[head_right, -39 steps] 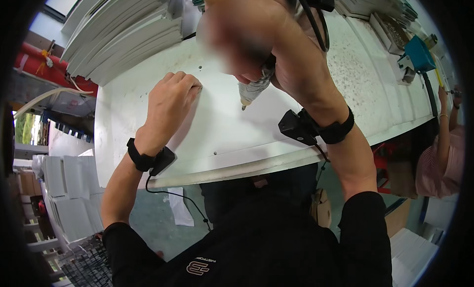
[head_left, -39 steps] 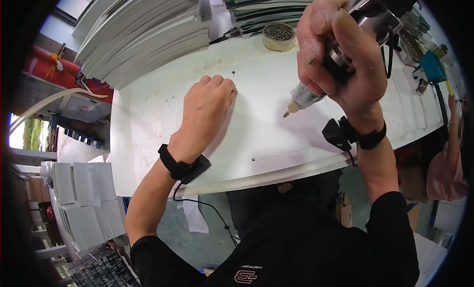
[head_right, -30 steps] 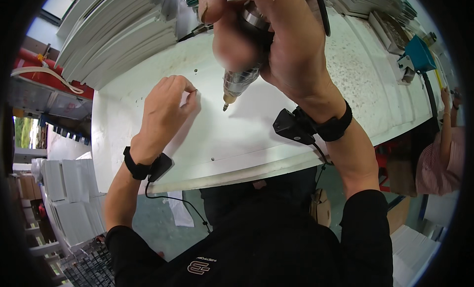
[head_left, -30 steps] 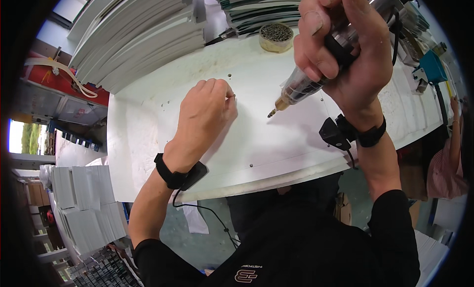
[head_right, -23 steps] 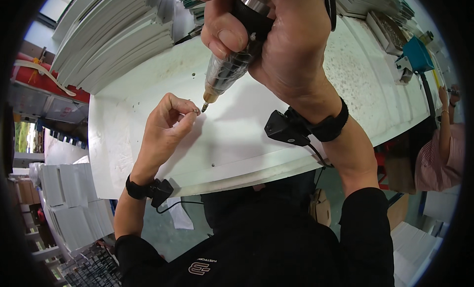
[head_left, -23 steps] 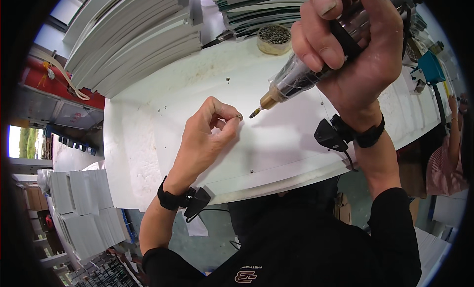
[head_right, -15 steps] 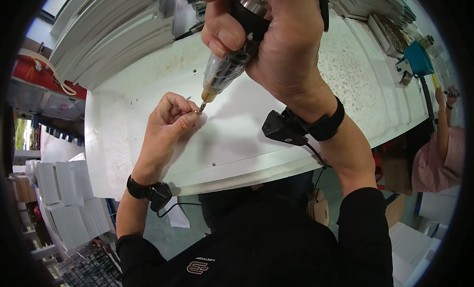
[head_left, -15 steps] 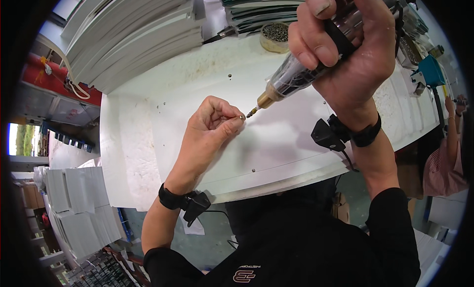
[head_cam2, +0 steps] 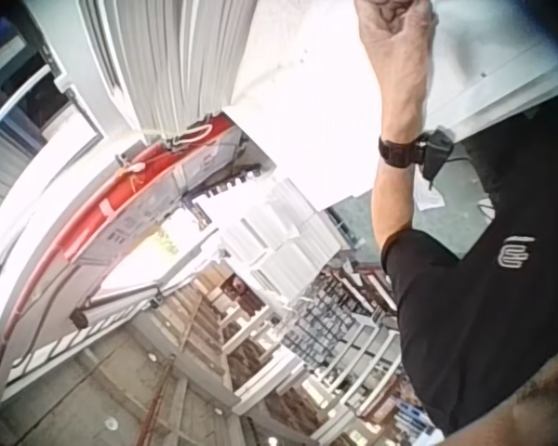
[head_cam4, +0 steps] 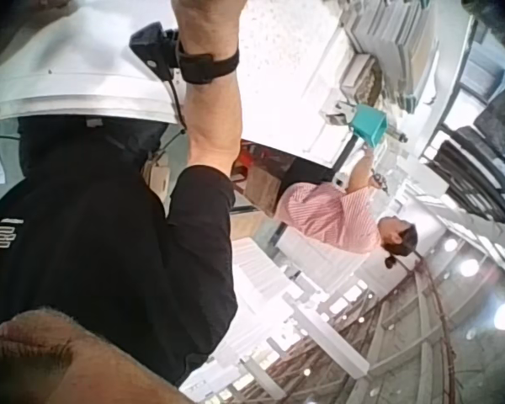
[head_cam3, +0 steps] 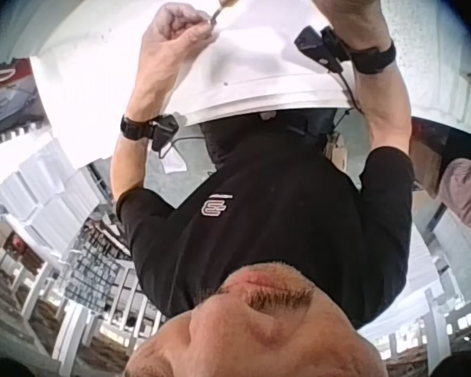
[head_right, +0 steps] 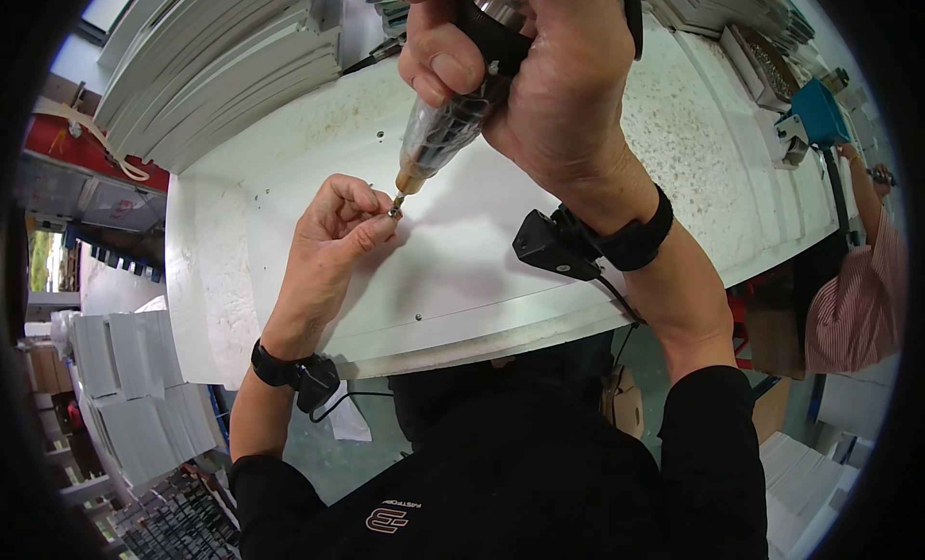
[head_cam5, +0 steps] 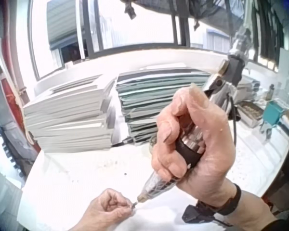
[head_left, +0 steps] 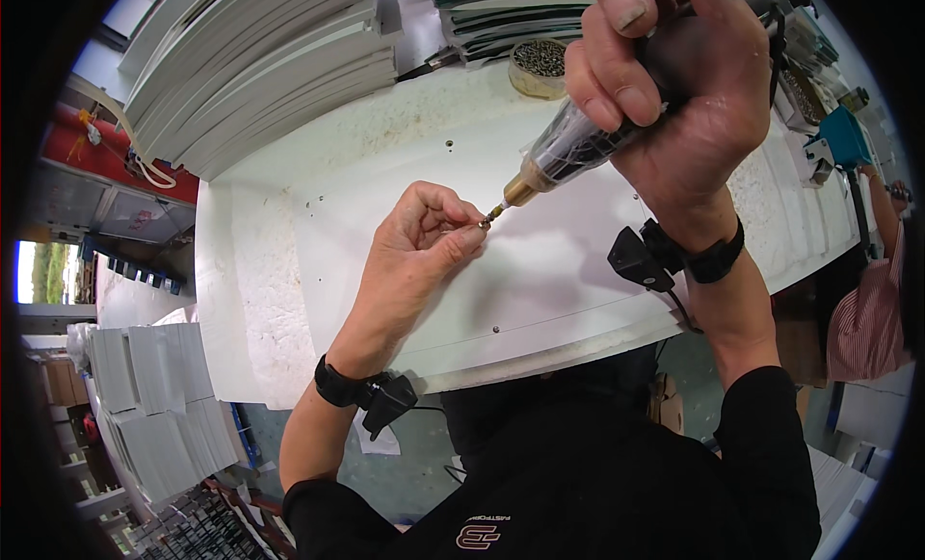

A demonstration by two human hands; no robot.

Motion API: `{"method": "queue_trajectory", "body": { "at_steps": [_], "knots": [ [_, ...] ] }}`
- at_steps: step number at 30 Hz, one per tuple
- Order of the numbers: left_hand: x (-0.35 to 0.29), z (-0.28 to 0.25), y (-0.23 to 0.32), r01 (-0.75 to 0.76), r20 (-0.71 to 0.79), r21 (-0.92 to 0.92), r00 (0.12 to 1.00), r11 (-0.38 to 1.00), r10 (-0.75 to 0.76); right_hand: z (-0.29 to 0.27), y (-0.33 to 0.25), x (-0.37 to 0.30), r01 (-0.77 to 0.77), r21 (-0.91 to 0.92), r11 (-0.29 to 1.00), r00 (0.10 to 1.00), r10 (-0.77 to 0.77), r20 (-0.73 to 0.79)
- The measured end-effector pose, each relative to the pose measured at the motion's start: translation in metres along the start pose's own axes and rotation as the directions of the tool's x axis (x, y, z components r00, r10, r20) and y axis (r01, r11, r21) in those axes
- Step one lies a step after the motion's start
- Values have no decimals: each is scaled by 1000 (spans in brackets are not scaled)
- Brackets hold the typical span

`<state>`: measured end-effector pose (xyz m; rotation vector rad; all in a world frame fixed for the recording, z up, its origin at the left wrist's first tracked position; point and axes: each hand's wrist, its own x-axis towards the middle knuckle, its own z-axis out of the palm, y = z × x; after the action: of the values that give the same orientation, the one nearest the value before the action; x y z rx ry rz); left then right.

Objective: The person uses a pneumatic screwdriver to fasten screws into a white rectangular frame on a workbench. They then move the frame aside, pick up a dark glass pane, and place it into the frame. The person applies a white substance from a container onto the glass surface and places a white cover panel over the assembly. Finally, they secure the cover panel with screws using the pneumatic tool.

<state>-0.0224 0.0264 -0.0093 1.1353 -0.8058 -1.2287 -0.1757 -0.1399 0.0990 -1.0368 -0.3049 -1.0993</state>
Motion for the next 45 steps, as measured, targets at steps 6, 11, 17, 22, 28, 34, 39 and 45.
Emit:
{"method": "queue_trajectory", "body": {
  "at_steps": [6, 11, 17, 22, 28, 34, 39, 45],
  "knots": [
    [1, 2, -2, 6, -15, -16, 1000, 1000, -6, -1, 1, -1, -7, 11, 1000, 1000, 7, -7],
    [6, -3, 6, -114, -42, 270, 991, 956, 130, 8, 3, 11, -122, -41, 992, 992, 121, -21],
    [35, -19, 21, -251, 4, 684, 940, 685, 340, 20, 34, 37, -75, -494, 866, 978, 160, 133],
    [61, -33, 25, -104, -42, 709, 981, 697, 189, 8, 80, 52, -80, -486, 870, 962, 195, 192],
    [65, -37, 19, -67, -92, 652, 982, 756, 166, 2, 92, 50, -117, -459, 881, 964, 211, 160],
    [66, -40, 17, -77, -87, 622, 982, 779, 167, -1, 95, 52, -105, -404, 909, 960, 199, 199],
    [65, -40, 24, 5, -99, 572, 993, 820, 63, 5, 85, 50, -101, -412, 905, 961, 196, 195],
    [68, -43, 11, -142, -67, 574, 973, 807, 219, 5, 87, 49, -103, -398, 911, 954, 204, 221]
  ]
}}
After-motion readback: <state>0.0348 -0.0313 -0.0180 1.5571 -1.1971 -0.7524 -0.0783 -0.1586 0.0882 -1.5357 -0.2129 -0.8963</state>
